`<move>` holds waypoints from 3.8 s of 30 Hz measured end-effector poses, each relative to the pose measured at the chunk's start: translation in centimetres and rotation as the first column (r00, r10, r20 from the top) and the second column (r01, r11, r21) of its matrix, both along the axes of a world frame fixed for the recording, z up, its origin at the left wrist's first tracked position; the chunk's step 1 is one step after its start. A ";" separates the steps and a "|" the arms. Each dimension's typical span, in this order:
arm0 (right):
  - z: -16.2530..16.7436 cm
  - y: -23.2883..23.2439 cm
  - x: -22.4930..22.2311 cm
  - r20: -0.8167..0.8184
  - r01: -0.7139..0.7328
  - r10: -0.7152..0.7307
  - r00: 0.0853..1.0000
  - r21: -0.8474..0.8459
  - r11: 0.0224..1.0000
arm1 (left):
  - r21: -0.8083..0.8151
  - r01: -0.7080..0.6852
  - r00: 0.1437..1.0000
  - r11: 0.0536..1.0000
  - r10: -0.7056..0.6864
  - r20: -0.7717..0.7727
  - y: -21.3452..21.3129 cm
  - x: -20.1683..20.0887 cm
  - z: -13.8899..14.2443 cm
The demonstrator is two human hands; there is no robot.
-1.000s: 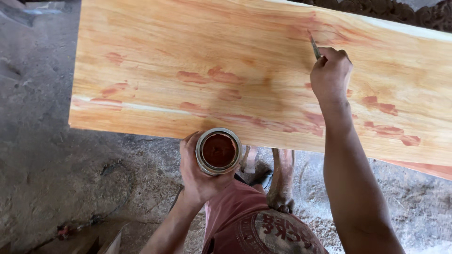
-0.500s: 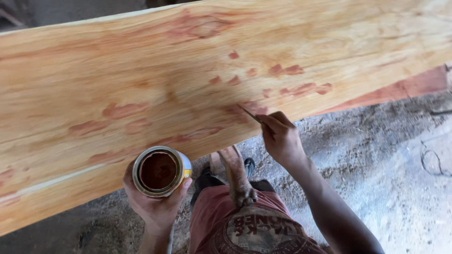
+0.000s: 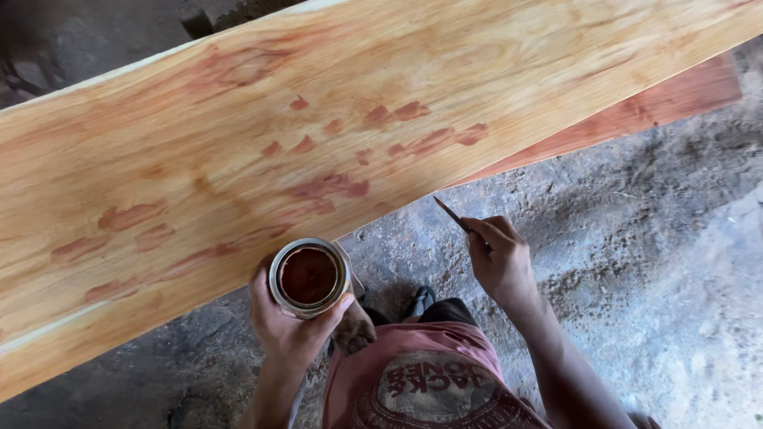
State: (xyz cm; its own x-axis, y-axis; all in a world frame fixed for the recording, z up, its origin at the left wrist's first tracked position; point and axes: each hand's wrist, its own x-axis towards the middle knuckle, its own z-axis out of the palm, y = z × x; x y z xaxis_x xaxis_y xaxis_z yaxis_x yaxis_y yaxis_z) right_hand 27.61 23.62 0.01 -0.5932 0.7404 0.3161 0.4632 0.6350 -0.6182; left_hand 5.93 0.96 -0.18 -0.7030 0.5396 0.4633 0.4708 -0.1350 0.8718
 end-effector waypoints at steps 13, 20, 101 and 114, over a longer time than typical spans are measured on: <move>0.4 8.0 11.4 -0.023 0.038 -0.038 0.999 -0.037 0.999 | -0.076 -0.009 0.998 0.997 0.004 -0.070 7.7 8.6 2.8; 1.5 13.2 7.0 -0.048 0.031 -0.025 0.999 0.139 0.990 | -0.176 -0.156 0.942 0.972 0.092 -0.324 11.9 5.2 3.5; -1.3 42.0 -9.7 0.232 -0.111 0.040 0.972 0.300 0.947 | -0.347 0.180 0.934 0.920 -0.271 -0.234 33.0 5.1 3.2; -1.8 44.9 -5.2 0.004 -0.253 0.253 0.967 0.050 0.966 | -0.319 0.163 0.948 0.933 -0.238 -0.211 35.0 4.8 4.5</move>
State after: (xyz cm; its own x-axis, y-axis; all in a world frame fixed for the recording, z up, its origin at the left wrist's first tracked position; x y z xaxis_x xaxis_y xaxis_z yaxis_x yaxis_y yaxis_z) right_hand 22.45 68.53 -1.77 -0.7585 0.5492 0.3507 0.2818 0.7617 -0.5835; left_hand 10.77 35.97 4.28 -0.4515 0.7955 0.4042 0.6627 -0.0044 0.7489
